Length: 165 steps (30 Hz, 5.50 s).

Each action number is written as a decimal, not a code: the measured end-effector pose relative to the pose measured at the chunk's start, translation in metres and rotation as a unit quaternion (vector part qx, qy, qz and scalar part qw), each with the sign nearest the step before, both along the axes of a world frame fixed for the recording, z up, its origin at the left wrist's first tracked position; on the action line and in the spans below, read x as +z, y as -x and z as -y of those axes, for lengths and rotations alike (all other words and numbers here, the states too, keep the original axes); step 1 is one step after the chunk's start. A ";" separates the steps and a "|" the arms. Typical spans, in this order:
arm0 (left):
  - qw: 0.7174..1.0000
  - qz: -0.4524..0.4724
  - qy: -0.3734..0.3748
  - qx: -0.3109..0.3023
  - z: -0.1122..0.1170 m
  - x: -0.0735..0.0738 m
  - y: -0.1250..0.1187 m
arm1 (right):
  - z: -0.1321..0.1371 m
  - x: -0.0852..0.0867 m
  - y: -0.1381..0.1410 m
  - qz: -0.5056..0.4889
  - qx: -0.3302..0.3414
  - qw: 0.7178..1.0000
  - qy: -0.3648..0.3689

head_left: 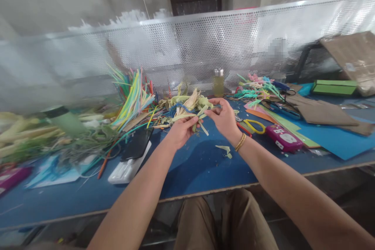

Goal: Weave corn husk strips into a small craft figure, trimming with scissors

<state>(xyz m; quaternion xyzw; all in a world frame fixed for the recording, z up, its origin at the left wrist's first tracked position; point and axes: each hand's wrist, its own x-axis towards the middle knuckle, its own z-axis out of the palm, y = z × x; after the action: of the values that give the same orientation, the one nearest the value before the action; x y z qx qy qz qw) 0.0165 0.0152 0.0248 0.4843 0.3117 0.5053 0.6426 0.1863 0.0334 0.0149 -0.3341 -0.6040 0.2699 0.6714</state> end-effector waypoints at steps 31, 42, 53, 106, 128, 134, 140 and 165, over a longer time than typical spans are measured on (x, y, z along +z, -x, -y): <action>0.999 -0.017 0.000 0.050 -0.005 0.000 0.005 | 0.022 0.012 0.001 0.451 -0.139 0.839 -0.269; 0.998 -0.006 -0.012 0.057 -0.003 0.000 0.003 | 0.025 0.012 0.004 0.424 -0.182 0.868 -0.182; 0.998 0.006 -0.023 0.055 -0.003 0.000 0.002 | 0.014 0.001 0.010 0.258 -0.076 0.960 -0.083; 0.957 -0.154 -0.138 0.202 -0.012 -0.007 0.007 | 0.037 0.009 0.016 0.469 -0.217 0.839 -0.167; 0.933 -0.290 -0.200 0.078 0.003 0.010 0.012 | 0.008 -0.005 0.015 -0.013 0.142 0.981 0.132; 0.914 -0.324 -0.228 0.091 0.001 0.008 0.011 | 0.011 -0.001 0.017 -0.045 0.170 0.972 0.157; 0.923 -0.334 -0.190 0.013 0.004 0.012 0.017 | 0.017 0.004 0.013 -0.066 0.284 0.932 0.214; 0.964 -0.174 -0.167 0.114 -0.003 0.005 0.009 | 0.008 0.001 0.016 -0.166 0.187 0.944 0.217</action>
<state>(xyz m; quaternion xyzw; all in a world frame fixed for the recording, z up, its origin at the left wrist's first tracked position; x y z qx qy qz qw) 0.0080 0.0185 0.0293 0.6266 0.3825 0.5281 0.4269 0.1704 0.0249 0.0161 -0.3030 -0.4628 0.5664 0.6109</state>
